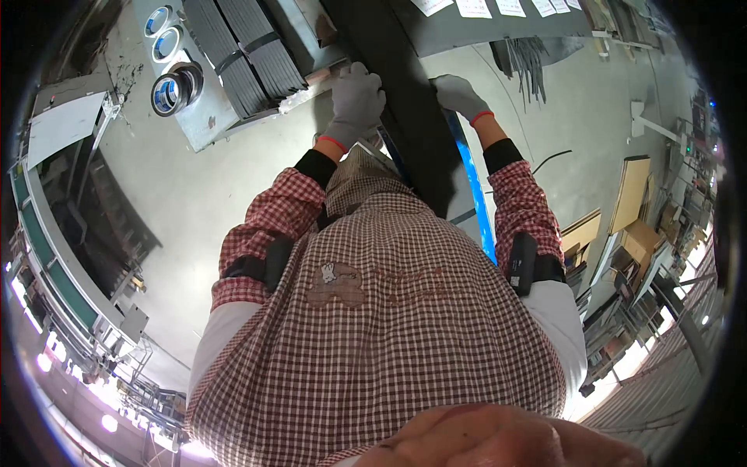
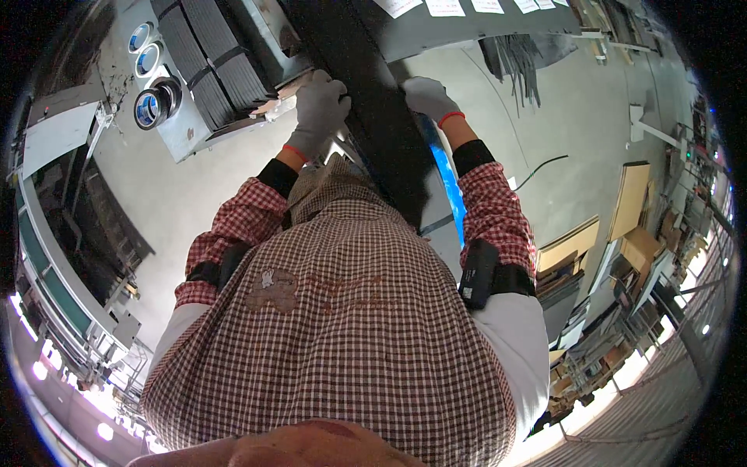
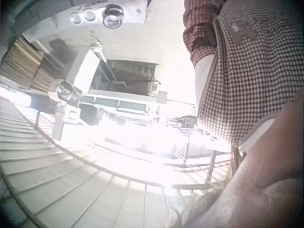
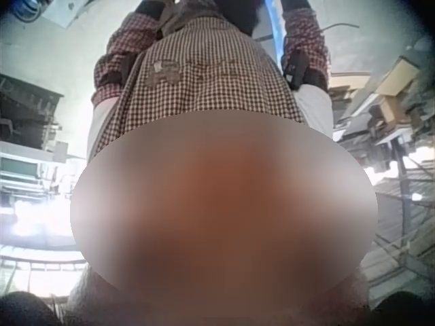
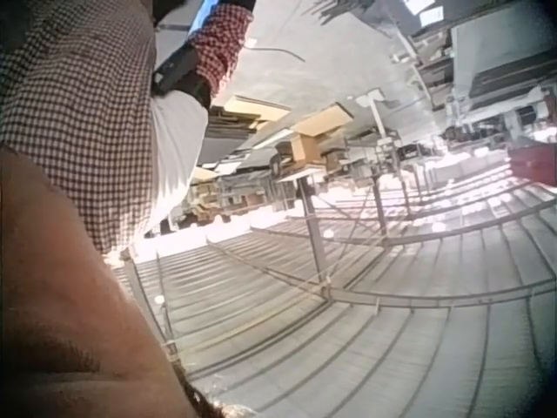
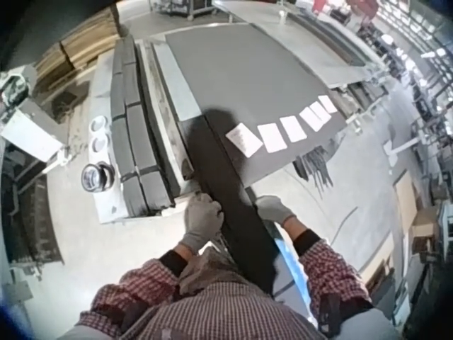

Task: The recorder applies labels to dark boards and then moves large metal panels onto a stack.

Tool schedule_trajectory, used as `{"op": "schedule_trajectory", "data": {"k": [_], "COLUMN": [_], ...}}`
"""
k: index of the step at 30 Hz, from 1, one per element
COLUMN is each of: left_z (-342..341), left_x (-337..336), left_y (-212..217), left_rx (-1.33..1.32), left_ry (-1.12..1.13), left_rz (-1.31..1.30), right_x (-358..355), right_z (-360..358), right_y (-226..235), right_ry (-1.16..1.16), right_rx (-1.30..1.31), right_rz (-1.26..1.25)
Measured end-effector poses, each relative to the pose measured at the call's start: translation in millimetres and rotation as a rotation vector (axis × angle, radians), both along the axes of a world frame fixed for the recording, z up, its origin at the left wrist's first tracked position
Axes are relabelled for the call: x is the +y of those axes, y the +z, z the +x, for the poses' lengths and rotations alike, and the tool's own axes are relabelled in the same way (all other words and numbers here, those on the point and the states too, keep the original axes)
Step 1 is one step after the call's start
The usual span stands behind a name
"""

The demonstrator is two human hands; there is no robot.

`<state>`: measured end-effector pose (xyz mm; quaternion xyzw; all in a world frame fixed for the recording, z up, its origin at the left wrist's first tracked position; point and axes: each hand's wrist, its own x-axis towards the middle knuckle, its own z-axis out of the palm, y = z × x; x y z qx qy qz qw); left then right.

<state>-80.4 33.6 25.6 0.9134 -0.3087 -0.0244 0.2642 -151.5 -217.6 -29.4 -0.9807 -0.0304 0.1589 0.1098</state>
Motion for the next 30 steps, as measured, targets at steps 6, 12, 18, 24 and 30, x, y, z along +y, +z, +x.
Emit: {"op": "schedule_trajectory", "data": {"k": [6,12,18,24,30], "left_z": [4,40,-18,-54,-49], "left_x": [-9,12,27,4,-10], "left_y": [-7,2,17,-45,-75], "left_rx": [-0.085,0.05,0.757,0.959,1.064], "left_ry": [-0.088,0.259,0.167,0.31,0.173], "left_rz": [0.119,-0.266,-0.397,-0.196,-0.243], "right_x": [-1,-12,-14,0,7], "right_z": [1,-1,-5,8,30], "right_y": [-3,-16,-6,11,40], "right_ry": [0.062,0.094,0.016,0.157,0.222], "right_rx": [-0.058,-0.067,-0.034,0.02,0.191], "right_rz": [-0.013,0.015,0.022,-0.167,-0.213]}}
